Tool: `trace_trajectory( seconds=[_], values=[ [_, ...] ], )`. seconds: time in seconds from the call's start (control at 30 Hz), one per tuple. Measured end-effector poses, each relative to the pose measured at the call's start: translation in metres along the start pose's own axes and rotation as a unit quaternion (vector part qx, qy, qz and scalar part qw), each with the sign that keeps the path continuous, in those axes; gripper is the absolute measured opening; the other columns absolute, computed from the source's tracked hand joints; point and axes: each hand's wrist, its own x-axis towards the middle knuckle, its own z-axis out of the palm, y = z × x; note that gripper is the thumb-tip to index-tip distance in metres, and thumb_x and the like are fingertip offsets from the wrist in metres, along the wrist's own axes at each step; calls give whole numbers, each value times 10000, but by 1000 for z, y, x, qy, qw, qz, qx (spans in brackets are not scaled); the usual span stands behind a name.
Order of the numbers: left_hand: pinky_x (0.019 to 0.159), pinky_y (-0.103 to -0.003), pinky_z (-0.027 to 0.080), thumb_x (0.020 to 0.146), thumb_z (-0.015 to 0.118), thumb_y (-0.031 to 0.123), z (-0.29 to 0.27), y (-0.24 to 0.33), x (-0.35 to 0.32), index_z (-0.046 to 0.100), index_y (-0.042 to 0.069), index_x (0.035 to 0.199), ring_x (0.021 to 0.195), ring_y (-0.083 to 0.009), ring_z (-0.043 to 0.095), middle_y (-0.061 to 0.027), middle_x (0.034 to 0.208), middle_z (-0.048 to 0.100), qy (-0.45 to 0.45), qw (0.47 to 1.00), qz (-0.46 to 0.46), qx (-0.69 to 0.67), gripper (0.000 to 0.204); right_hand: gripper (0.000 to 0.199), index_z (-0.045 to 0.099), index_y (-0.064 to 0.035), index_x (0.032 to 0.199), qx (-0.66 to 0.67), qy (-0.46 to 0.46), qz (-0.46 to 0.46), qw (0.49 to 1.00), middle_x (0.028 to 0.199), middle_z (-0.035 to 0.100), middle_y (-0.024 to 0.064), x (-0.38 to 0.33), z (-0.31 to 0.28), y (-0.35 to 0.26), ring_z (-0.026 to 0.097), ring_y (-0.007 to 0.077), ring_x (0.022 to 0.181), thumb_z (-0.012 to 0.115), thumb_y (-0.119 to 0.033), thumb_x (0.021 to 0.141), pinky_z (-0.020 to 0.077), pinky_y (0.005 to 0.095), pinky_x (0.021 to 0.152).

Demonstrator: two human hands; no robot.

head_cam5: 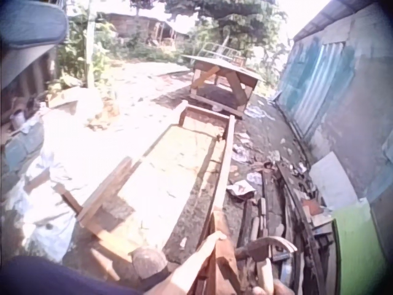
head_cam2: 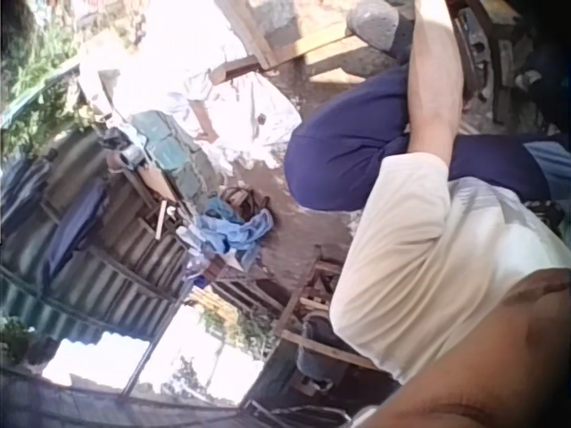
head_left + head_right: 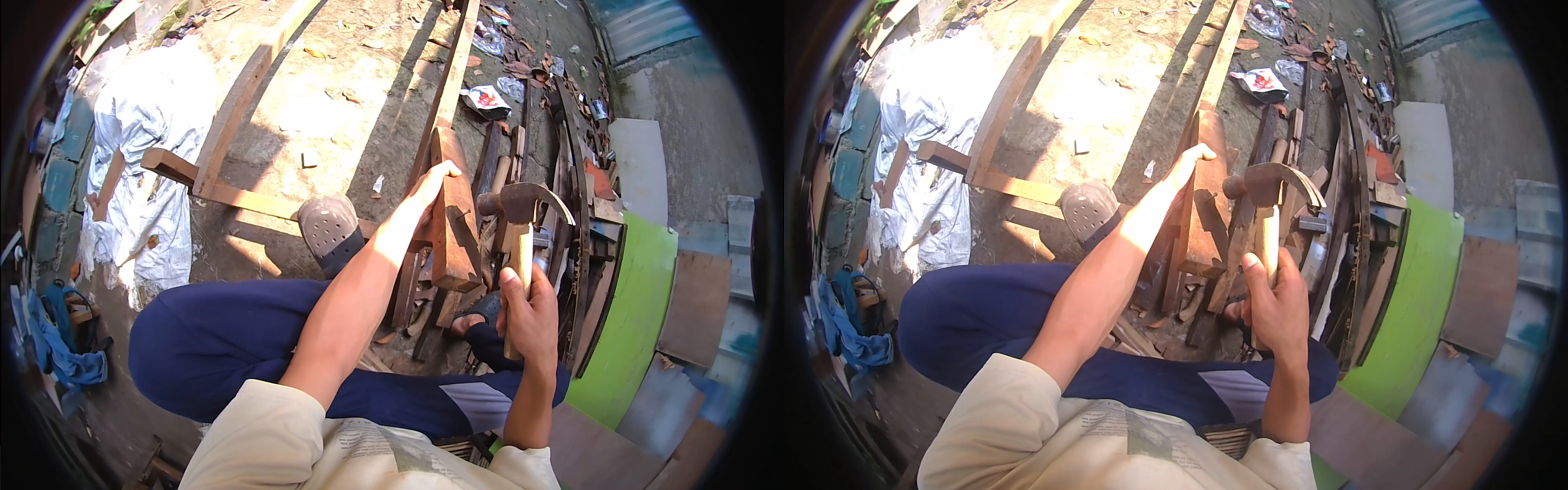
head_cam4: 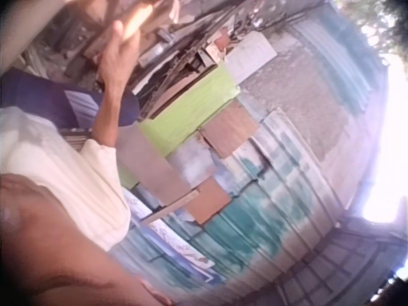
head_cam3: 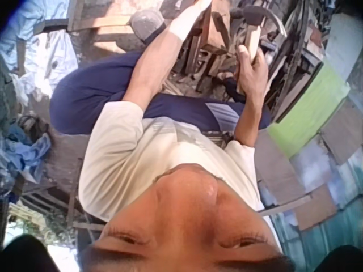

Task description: The person sits on the ground and uses a hammer to drive nails into a wooden plank. The person repeatedly positions nails and strikes them with the hammer, occasionally adjusting the plank's position.

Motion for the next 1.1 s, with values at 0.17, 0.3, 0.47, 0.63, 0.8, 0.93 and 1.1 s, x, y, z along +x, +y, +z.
trace_trajectory(
  seconds=[0.17, 0.3, 0.47, 0.63, 0.8, 0.93, 1.1],
  values=[
    [866, -338, 490, 821, 629, 370, 11, 2, -14, 627, 115, 933, 924, -172, 595, -60, 960, 601, 22, 996, 77, 50, 278, 290, 574, 6, 978, 1, 1, 2, 1000, 582, 529, 7, 0, -3, 6, 562, 96, 450, 618, -276, 1028, 435, 277, 416],
    [833, -374, 511, 798, 643, 380, 11, 2, -15, 623, 92, 992, 903, -209, 616, -93, 963, 619, 40, 995, 76, 42, 347, 295, 572, 8, 973, -1, 1, -8, 1000, 597, 532, 9, 1, -2, 2, 564, 98, 451, 623, -278, 1027, 445, 280, 419],
    [749, -401, 552, 770, 648, 375, 13, 7, -19, 611, 48, 1084, 818, -274, 662, -157, 950, 654, 34, 999, 27, 27, 455, 273, 568, -4, 969, 12, -3, -15, 1000, 617, 528, -2, 3, -6, -4, 537, 84, 444, 623, -265, 1030, 439, 265, 413],
    [737, -396, 552, 762, 656, 370, 4, 3, -7, 611, 50, 1063, 800, -270, 657, -152, 925, 649, 23, 1000, 4, 12, 441, 252, 571, -21, 1016, 63, 47, -101, 992, 655, 520, -19, 0, -20, -24, 486, 47, 457, 618, -268, 1042, 387, 219, 397],
    [725, -393, 552, 759, 663, 364, 11, 4, -14, 613, 50, 1050, 796, -257, 657, -147, 918, 648, 36, 999, 13, 26, 431, 275, 549, 3, 1099, 87, 87, -151, 981, 691, 532, -4, -1, -11, -16, 505, 58, 478, 591, -265, 1054, 403, 221, 407],
    [707, -390, 555, 763, 666, 360, 3, 1, -5, 613, 46, 1047, 784, -253, 659, -147, 921, 652, 28, 999, 20, 7, 427, 268, 567, 27, 1058, -136, -77, -5, 988, 653, 602, 55, -3, -20, -27, 567, 102, 466, 632, -230, 1022, 445, 286, 430],
    [702, -386, 566, 766, 671, 353, -5, 0, 1, 613, 43, 1049, 773, -259, 667, -148, 922, 653, 7, 1000, 21, -11, 423, 259, 567, -26, 1087, -47, 6, -65, 997, 698, 506, -18, -5, -34, -53, 451, 43, 448, 581, -284, 1061, 367, 205, 392]
  ],
)
